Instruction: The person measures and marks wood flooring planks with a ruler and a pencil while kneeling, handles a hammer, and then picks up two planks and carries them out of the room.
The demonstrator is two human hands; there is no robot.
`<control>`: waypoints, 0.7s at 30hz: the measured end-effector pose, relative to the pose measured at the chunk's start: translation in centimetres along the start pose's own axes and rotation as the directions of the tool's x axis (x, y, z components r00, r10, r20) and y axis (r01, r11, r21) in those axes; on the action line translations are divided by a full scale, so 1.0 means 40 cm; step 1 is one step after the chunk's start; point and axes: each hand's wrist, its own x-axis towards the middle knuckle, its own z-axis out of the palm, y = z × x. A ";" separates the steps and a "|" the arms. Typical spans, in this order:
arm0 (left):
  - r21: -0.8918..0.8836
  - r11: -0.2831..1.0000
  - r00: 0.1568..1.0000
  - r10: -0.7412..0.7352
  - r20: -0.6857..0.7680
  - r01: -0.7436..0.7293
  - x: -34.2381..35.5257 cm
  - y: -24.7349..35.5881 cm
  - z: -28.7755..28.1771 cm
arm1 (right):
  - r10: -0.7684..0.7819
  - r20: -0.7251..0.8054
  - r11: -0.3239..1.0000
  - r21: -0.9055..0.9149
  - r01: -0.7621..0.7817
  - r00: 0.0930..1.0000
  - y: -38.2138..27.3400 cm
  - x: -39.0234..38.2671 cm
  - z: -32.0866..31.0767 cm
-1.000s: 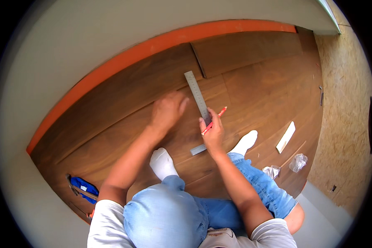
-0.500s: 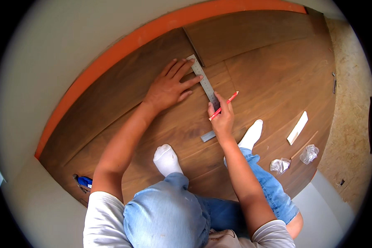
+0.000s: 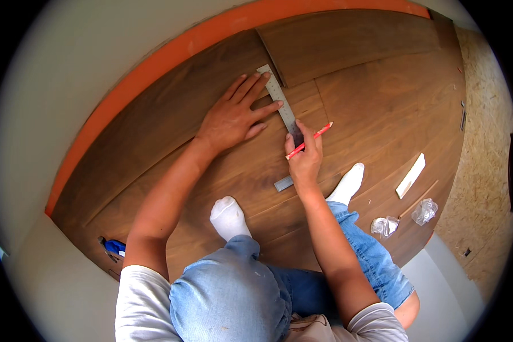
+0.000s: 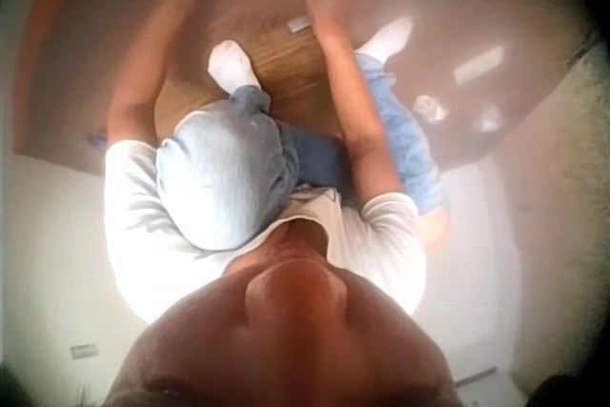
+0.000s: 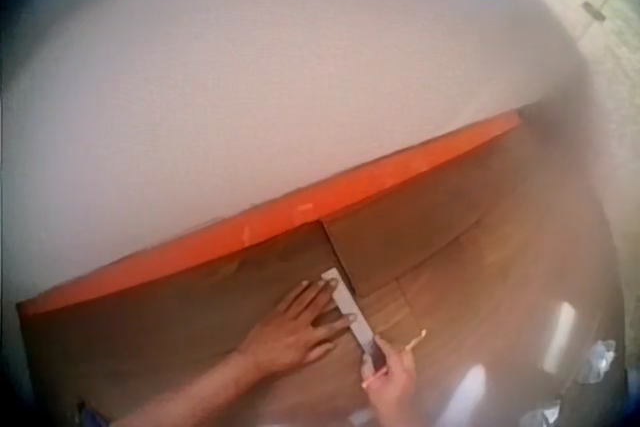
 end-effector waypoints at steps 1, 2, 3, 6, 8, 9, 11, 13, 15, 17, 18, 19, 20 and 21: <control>-0.001 1.000 1.000 0.001 0.001 -0.001 -0.002 -0.001 -0.002 | 0.001 -0.001 1.000 0.004 -0.001 1.000 -0.002 0.000 0.001; -0.004 1.000 1.000 0.004 0.002 -0.004 -0.001 -0.003 -0.001 | 0.003 -0.005 1.000 0.006 -0.003 1.000 -0.003 -0.001 0.002; -0.006 1.000 1.000 0.007 0.002 -0.007 -0.002 -0.005 -0.001 | 0.005 -0.009 1.000 0.009 -0.005 1.000 -0.005 -0.002 0.004; -0.013 1.000 1.000 0.010 0.009 -0.009 -0.001 -0.005 0.001 | -0.001 -0.023 1.000 0.006 0.002 1.000 -0.006 -0.003 0.006; -0.016 1.000 1.000 0.016 0.005 -0.016 -0.001 -0.005 0.002 | 0.005 -0.024 1.000 0.001 -0.005 1.000 -0.008 -0.004 0.006; -0.017 1.000 1.000 0.018 0.004 -0.018 -0.001 -0.005 0.001 | 0.007 -0.023 1.000 0.000 -0.007 1.000 -0.010 -0.004 0.006; -0.022 1.000 1.000 0.018 -0.004 -0.018 -0.001 -0.006 0.001 | 0.016 -0.019 1.000 -0.001 -0.016 1.000 -0.013 -0.002 0.006; -0.024 1.000 1.000 0.013 -0.007 -0.013 -0.002 -0.005 0.002 | 0.016 -0.017 1.000 0.002 -0.016 1.000 -0.015 0.000 0.007; -0.024 1.000 1.000 0.007 -0.006 -0.007 -0.004 -0.007 0.000 | 0.008 -0.019 1.000 0.009 -0.008 1.000 -0.017 0.002 0.010; -0.020 1.000 1.000 0.012 0.000 -0.012 -0.003 -0.007 -0.001 | 0.021 -0.036 1.000 0.013 -0.020 0.999 -0.014 -0.002 0.014; -0.018 1.000 1.000 0.014 0.001 -0.014 -0.001 -0.006 -0.001 | 0.026 -0.045 1.000 0.015 -0.026 0.999 -0.011 -0.003 0.015; -0.017 1.000 1.000 0.013 0.000 -0.013 -0.001 -0.007 -0.001 | 0.026 -0.042 1.000 0.013 -0.025 0.999 -0.008 -0.004 0.016; -0.017 1.000 1.000 0.013 -0.001 -0.013 0.000 -0.007 0.001 | 0.025 -0.038 1.000 0.010 -0.024 0.999 -0.008 -0.003 0.015; -0.016 1.000 1.000 0.012 -0.003 -0.012 0.000 -0.007 0.002 | 0.024 -0.035 1.000 0.007 -0.023 0.999 -0.008 -0.001 0.014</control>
